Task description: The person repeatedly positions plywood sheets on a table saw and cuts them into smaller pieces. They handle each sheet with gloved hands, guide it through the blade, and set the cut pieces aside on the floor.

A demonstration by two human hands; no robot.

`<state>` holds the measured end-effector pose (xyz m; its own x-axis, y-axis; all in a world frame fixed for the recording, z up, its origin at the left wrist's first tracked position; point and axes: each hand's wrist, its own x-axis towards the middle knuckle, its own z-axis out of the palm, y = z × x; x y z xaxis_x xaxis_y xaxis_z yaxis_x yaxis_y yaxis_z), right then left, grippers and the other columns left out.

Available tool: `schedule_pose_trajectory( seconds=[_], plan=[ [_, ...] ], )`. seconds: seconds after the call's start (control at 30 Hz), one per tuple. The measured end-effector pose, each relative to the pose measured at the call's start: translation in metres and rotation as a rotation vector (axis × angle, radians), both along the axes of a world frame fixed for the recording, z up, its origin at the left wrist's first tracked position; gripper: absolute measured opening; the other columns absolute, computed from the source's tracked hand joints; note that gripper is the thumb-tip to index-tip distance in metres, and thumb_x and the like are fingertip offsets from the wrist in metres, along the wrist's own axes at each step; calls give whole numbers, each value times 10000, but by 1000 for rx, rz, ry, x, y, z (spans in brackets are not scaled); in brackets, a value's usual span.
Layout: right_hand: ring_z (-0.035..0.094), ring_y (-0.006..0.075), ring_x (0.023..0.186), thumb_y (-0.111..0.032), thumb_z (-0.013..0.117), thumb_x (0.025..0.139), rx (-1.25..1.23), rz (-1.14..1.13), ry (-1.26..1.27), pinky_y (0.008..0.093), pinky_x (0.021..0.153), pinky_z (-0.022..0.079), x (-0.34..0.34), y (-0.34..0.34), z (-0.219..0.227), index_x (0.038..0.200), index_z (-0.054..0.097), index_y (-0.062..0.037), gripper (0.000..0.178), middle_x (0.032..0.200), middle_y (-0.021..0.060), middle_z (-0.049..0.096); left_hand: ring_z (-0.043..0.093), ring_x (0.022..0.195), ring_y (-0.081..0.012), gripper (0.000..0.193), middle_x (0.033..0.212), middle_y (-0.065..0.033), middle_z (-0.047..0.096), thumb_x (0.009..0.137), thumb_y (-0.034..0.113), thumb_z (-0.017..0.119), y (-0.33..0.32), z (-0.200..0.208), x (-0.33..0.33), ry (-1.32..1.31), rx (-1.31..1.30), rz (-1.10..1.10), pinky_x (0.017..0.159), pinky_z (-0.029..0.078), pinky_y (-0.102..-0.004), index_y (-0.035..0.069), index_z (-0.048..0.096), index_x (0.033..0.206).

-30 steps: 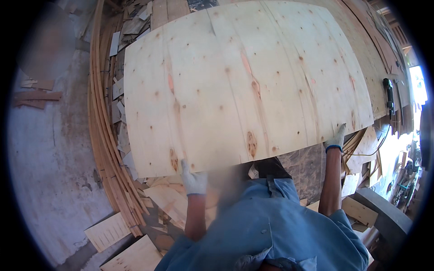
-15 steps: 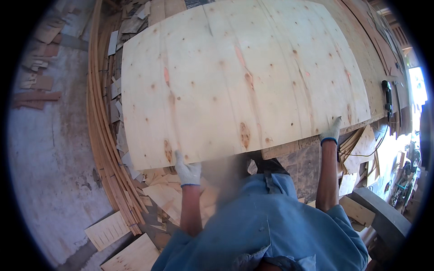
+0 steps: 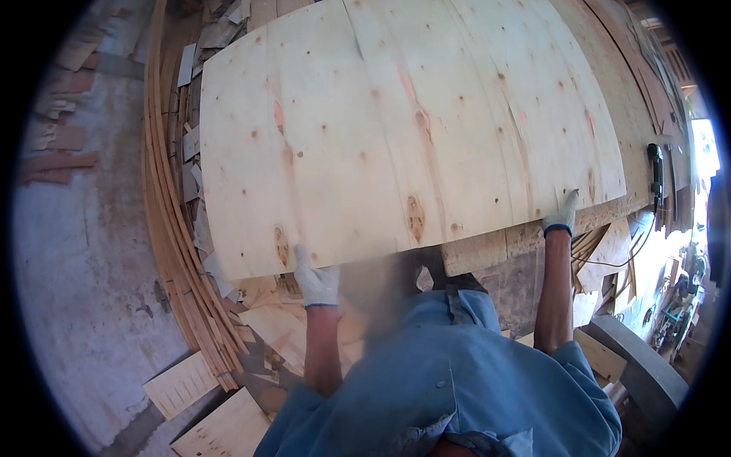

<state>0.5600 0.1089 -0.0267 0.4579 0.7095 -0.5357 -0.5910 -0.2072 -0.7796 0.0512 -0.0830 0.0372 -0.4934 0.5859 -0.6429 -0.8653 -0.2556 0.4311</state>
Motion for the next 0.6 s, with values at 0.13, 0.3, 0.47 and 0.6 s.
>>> schedule_pose_trajectory(
  seconds=[0.13,0.3,0.47,0.6],
  plan=[
    [502,293,1275,-510,352,1025,-19,-31,-66,483,1057,434,-13,21,6,1447,403,-105,588,1416,95,494,493,1289,-268,443,1407,-93,530,1010,261,517,16,-7,-8,1,29,-1,1121,372,-455,70,479,1409],
    [513,310,1267,-518,373,1017,-14,-32,-76,483,1071,417,-14,37,1,1421,439,-115,573,1407,93,514,460,1320,-274,464,1433,-99,503,1012,268,515,27,-15,-14,27,49,-5,1143,343,-471,71,456,1429],
    [503,295,1275,-497,351,1027,30,-5,-66,487,1067,426,-24,52,6,1441,403,-99,577,1430,98,478,463,1320,-271,456,1431,-95,505,1020,279,494,43,-11,-15,59,26,-11,1138,350,-462,74,463,1425],
    [485,307,1291,-489,334,1032,43,0,-98,500,1078,410,-22,68,0,1443,398,-103,567,1444,98,463,460,1322,-266,452,1437,-94,499,1024,275,484,54,-15,-19,79,38,-27,1138,349,-450,75,458,1429]
  ],
)
